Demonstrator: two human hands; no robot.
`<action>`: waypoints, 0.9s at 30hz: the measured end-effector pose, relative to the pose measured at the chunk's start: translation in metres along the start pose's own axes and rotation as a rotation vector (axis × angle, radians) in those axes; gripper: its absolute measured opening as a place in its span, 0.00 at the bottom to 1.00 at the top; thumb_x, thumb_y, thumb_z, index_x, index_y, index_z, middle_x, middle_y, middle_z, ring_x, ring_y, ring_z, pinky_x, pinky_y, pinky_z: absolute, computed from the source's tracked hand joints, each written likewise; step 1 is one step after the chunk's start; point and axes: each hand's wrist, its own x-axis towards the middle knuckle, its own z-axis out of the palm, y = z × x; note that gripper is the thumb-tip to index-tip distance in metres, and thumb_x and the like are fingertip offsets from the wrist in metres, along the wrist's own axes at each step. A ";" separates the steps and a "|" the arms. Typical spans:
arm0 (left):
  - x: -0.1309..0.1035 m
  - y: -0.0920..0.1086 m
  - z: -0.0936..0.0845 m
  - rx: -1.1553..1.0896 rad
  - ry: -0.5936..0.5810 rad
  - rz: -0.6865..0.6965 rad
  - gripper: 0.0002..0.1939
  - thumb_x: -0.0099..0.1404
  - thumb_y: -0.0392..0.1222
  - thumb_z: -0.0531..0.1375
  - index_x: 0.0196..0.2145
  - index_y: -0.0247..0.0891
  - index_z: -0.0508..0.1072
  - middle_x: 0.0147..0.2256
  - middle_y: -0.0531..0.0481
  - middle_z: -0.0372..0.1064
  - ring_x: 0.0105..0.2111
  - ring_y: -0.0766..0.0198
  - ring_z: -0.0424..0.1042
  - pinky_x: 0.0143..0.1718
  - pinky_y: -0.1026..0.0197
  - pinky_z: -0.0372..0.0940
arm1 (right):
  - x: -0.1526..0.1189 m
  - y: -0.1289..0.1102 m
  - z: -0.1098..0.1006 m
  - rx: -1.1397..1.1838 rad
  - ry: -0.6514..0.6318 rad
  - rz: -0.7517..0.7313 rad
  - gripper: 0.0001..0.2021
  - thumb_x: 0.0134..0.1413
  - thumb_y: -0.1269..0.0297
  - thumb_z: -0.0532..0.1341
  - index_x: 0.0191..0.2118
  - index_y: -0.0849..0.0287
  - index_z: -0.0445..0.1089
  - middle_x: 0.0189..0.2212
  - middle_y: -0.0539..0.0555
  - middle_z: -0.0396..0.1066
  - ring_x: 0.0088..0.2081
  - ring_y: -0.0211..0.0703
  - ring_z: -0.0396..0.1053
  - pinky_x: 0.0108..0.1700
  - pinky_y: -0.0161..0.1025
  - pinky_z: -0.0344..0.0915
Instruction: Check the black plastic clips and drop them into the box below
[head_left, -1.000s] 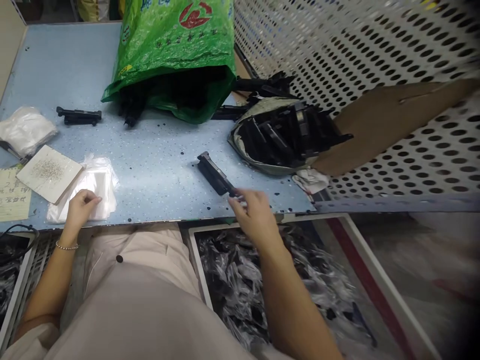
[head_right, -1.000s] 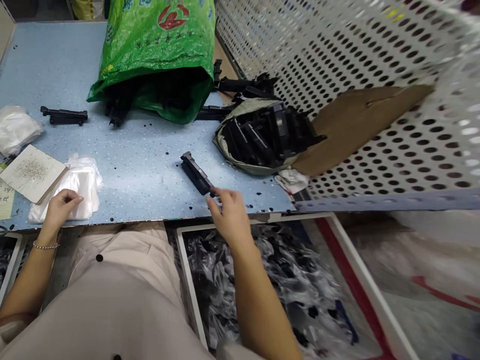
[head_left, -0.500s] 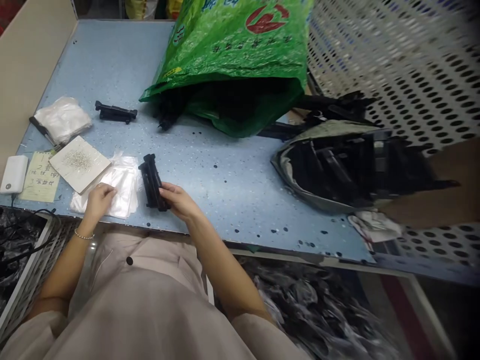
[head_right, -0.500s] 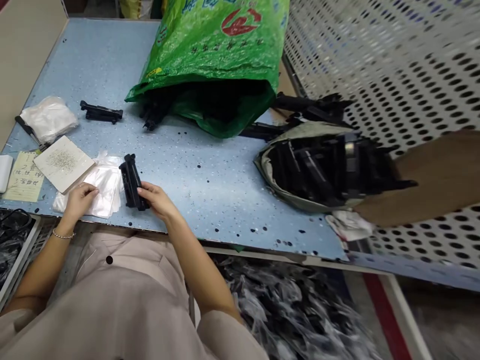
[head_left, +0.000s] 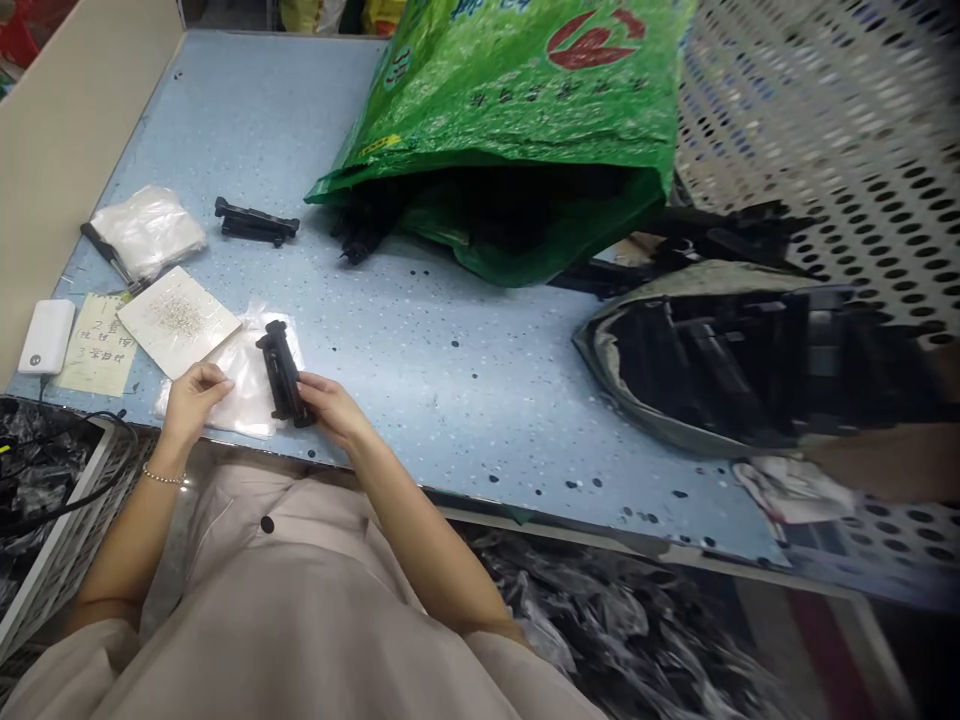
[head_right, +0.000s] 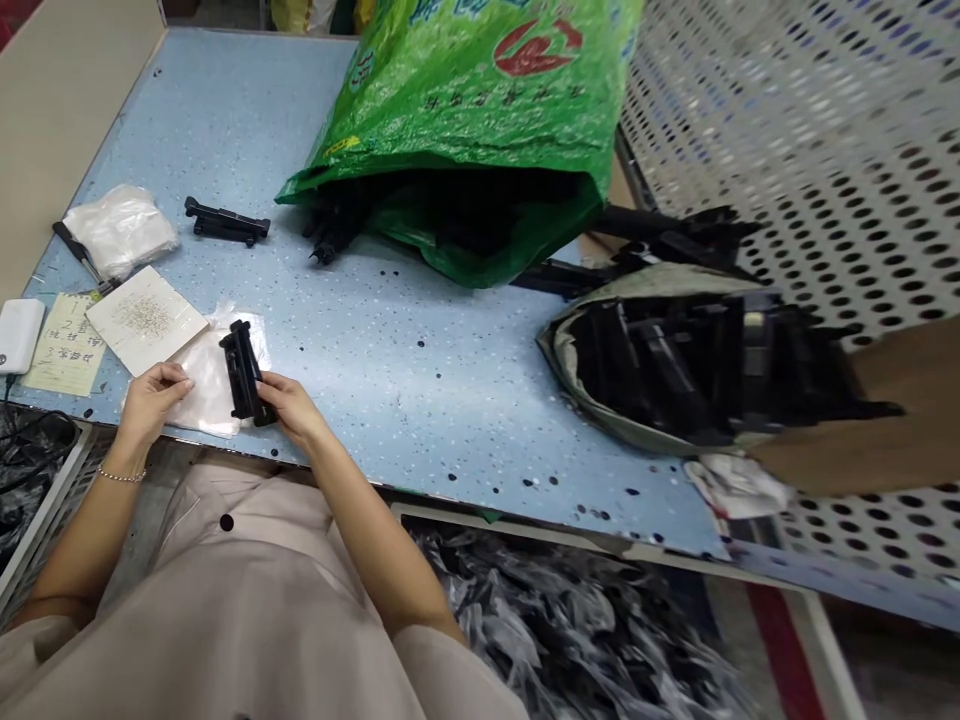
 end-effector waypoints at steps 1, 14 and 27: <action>-0.002 0.001 -0.002 0.012 0.008 0.021 0.13 0.52 0.42 0.70 0.31 0.36 0.72 0.32 0.52 0.71 0.30 0.68 0.70 0.31 0.65 0.67 | -0.006 -0.004 -0.005 -0.020 0.030 -0.039 0.21 0.43 0.56 0.74 0.44 0.58 0.78 0.35 0.51 0.78 0.35 0.41 0.73 0.41 0.39 0.71; -0.009 0.007 -0.014 0.796 -0.091 0.475 0.23 0.66 0.31 0.53 0.57 0.36 0.71 0.57 0.40 0.68 0.57 0.55 0.70 0.59 0.52 0.67 | -0.038 0.006 0.012 -0.472 -0.198 0.050 0.16 0.60 0.55 0.60 0.48 0.59 0.72 0.27 0.49 0.70 0.26 0.37 0.66 0.32 0.37 0.64; -0.058 0.004 0.021 0.895 -0.314 0.732 0.34 0.69 0.26 0.45 0.71 0.36 0.49 0.66 0.33 0.58 0.66 0.49 0.60 0.62 0.44 0.65 | -0.035 0.013 0.015 -0.504 0.008 -0.180 0.35 0.60 0.55 0.59 0.70 0.54 0.48 0.28 0.46 0.64 0.28 0.39 0.62 0.34 0.38 0.62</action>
